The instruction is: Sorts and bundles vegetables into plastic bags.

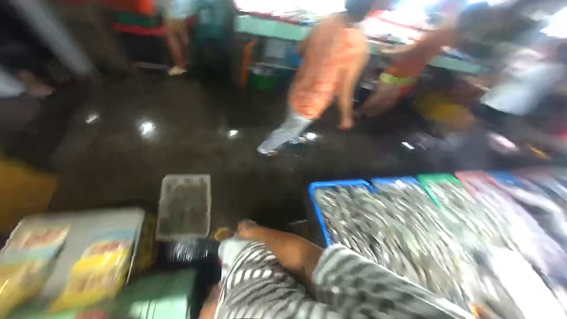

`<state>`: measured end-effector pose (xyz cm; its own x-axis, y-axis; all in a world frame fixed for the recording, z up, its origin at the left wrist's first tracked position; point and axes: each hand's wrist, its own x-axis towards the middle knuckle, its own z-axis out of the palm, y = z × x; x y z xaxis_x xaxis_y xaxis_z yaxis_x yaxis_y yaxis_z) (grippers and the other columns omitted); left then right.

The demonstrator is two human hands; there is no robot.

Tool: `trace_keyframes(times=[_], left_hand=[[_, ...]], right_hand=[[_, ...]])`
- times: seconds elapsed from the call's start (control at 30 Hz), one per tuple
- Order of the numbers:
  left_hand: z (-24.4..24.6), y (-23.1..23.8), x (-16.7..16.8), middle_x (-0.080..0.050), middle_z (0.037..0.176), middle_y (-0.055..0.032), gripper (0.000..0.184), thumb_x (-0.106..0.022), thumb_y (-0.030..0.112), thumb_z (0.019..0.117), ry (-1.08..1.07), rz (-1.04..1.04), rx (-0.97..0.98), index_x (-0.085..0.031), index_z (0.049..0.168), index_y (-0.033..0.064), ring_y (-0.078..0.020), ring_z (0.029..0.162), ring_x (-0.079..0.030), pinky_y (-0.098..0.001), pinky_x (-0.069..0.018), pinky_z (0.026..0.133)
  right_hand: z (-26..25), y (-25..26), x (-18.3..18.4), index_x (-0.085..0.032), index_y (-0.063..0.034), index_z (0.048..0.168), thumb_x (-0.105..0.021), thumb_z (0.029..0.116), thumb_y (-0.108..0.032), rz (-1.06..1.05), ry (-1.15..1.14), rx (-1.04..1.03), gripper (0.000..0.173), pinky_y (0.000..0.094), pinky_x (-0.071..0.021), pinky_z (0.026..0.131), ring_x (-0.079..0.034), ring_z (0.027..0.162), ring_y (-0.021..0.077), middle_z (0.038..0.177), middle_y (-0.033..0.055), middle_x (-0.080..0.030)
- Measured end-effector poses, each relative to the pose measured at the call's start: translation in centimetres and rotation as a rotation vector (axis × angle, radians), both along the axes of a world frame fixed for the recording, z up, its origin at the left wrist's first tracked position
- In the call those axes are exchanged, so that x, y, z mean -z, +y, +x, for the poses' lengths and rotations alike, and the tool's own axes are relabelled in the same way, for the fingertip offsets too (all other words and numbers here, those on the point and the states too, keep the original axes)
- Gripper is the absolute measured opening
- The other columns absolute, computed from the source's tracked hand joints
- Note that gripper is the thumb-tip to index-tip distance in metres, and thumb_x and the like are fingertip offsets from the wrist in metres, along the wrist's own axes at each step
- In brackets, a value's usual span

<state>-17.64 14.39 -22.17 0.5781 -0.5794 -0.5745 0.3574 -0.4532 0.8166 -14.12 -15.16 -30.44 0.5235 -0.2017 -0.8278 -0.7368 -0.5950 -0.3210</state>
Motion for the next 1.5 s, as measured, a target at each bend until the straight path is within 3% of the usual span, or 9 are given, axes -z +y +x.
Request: trace_keyframes(times=[0.1,0.33,0.5,0.7,0.93,1.07,1.27,1.37,1.5], left_hand=[[-1.7,0.8,2.2,-0.059,0.143,-0.0161,0.062,-0.043,0.055,0.1064,0.175,0.088,-0.017,-0.053,0.147,0.0093,-0.027,0.133,-0.056,-0.0515,-0.0426,0.115],[-0.3,4.6,-3.1,-0.062,0.132,-0.0282,0.068,-0.04,0.055,0.107,0.234,0.152,-0.235,-0.061,0.134,-0.0033,-0.042,0.128,-0.058,-0.0668,-0.0398,0.108],[-3.6,5.6,-4.9,-0.067,0.12,-0.0257,0.062,-0.044,0.053,0.1067,0.226,0.133,-0.57,-0.068,0.123,-0.0018,-0.039,0.116,-0.064,-0.0657,-0.0442,0.102],[-9.3,4.8,-5.8,-0.068,0.101,-0.0201,0.057,-0.045,0.05,0.1064,0.186,0.186,-0.933,-0.069,0.107,-0.0015,-0.0318,0.097,-0.065,-0.0581,-0.0502,0.09],[-12.6,10.1,-7.7,-0.074,0.097,-0.0112,0.048,-0.046,0.043,0.1083,0.122,0.032,-1.253,-0.066,0.118,0.0011,-0.0184,0.088,-0.072,-0.0421,-0.059,0.087],[-14.2,15.6,-9.9,-0.072,0.088,-0.007,0.031,-0.052,0.027,0.1069,-0.21,0.003,-1.438,-0.066,0.113,0.0003,-0.0145,0.079,-0.071,-0.0359,-0.0609,0.078],[-11.4,27.0,-10.5,-0.069,0.111,-0.012,0.024,-0.06,0.018,0.1012,-0.69,0.702,-1.309,-0.069,0.12,0.0056,-0.0236,0.096,-0.069,-0.0451,-0.0597,0.087],[-7.2,31.5,-10.6,-0.061,0.128,-0.0212,0.033,-0.063,0.026,0.1008,-0.443,0.963,-1.026,-0.067,0.123,0.0022,-0.0391,0.122,-0.06,-0.0575,-0.0532,0.098],[-5.5,34.0,-10.6,-0.064,0.124,-0.0194,0.032,-0.066,0.034,0.0961,-0.315,0.933,-0.873,-0.073,0.106,0.0046,-0.0385,0.121,-0.06,-0.0621,-0.0516,0.096]], right_hand=[[-0.1,1.6,-0.8,-0.069,-0.0036,0.127,-0.062,0.1015,-0.039,0.042,-0.044,-0.027,0.044,0.0539,-0.0461,0.111,-0.061,0.127,0.0325,0.132,0.0194,-0.067],[6.4,7.6,0.9,-0.069,0.0023,0.119,-0.066,0.1009,-0.028,0.102,-0.085,-0.53,0.036,0.0598,-0.0491,0.099,-0.065,0.111,0.0369,0.117,0.0252,-0.068],[15.7,17.4,-7.2,-0.067,0.0037,0.105,-0.062,0.0994,-0.019,0.651,0.081,-1.058,0.025,0.0378,-0.0585,0.071,-0.066,0.07,0.0163,0.079,0.008,-0.068],[19.2,35.3,-18.8,-0.071,-0.004,0.099,-0.069,0.0944,-0.022,1.018,-0.121,-1.686,0.018,0.034,-0.0551,0.069,-0.062,0.071,0.01,0.08,0.0025,-0.067],[7.4,51.3,-18.6,-0.063,-0.0005,0.13,-0.071,0.0947,-0.038,0.517,-0.619,-1.704,0.052,0.0618,-0.0491,0.103,-0.062,0.12,0.0405,0.125,0.0241,-0.065],[4.9,52.6,-16.0,-0.056,-0.0022,0.13,-0.08,0.087,-0.034,0.522,-0.61,-1.557,0.059,0.0611,-0.0558,0.088,-0.069,0.099,0.0387,0.109,0.0221,-0.068],[5.3,51.5,-14.1,-0.066,-0.0073,0.118,-0.082,0.0868,-0.02,0.662,-0.596,-1.49,0.037,0.0514,-0.0577,0.086,-0.068,0.093,0.027,0.104,0.0138,-0.069],[5.3,51.3,-15.3,-0.066,-0.0044,0.116,-0.075,0.0919,-0.014,0.622,-0.522,-1.407,0.028,0.0491,-0.0579,0.091,-0.07,0.098,0.0258,0.108,0.0148,-0.07],[7.2,49.9,-18.6,-0.065,-0.0009,0.12,-0.067,0.0952,-0.008,0.843,-0.835,-1.027,0.026,0.039,-0.0594,0.085,-0.069,0.093,0.0188,0.107,0.0128,-0.07]])
